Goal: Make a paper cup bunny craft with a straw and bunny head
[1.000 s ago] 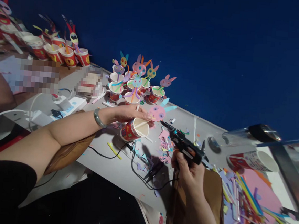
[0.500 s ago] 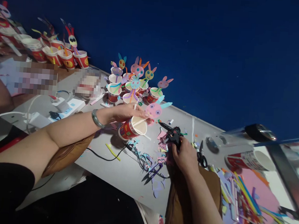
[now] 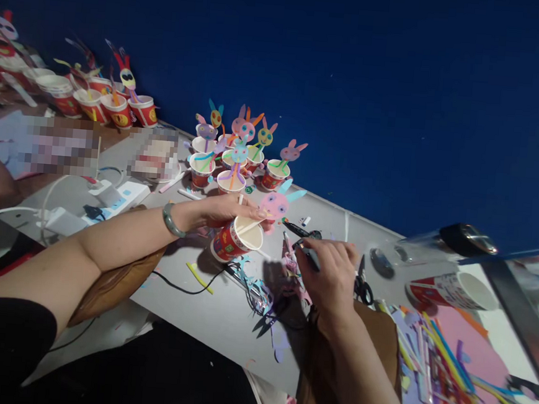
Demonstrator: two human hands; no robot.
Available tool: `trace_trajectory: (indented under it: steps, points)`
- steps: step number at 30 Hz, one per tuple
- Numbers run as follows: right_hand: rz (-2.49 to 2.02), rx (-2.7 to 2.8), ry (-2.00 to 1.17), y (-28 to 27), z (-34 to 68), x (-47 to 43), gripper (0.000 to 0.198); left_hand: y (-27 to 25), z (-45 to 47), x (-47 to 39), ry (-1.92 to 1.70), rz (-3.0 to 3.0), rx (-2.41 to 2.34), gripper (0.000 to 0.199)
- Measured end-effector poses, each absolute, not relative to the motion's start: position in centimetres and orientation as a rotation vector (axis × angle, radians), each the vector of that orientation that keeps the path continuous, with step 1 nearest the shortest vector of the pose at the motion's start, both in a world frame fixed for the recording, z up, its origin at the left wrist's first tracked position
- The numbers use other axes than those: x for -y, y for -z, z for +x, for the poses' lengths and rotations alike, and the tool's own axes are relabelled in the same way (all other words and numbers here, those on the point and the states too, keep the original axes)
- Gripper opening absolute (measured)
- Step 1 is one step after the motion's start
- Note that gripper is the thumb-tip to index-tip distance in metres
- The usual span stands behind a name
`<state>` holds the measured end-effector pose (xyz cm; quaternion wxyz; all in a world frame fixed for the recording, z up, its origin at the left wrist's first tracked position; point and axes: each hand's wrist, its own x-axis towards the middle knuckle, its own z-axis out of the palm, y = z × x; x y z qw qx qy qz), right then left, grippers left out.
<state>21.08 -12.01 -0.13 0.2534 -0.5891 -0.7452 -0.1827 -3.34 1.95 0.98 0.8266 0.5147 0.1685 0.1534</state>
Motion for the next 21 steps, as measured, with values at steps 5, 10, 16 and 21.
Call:
trace_trajectory:
  steps: [5, 10, 16, 21]
  points:
    - [-1.469, 2.070, 0.513, -0.7, 18.3, 11.0, 0.005, -0.9, -3.0, -1.7, -0.339, 0.984, -0.359, 0.027]
    - [-1.448, 2.091, 0.421, -0.4, 17.8, 10.4, 0.005, -1.8, -3.0, -1.4, -0.299, 0.944, -0.376, 0.020]
    - [-1.401, 2.134, 0.551, -0.4, 17.5, 10.4, 0.005, -1.6, -3.1, -1.3, -0.299, 0.951, -0.350, 0.021]
    - [-1.485, 2.104, 0.515, 0.2, 17.6, 10.5, 0.009, -1.6, -3.1, -1.3, -0.291, 0.971, -0.360, 0.022]
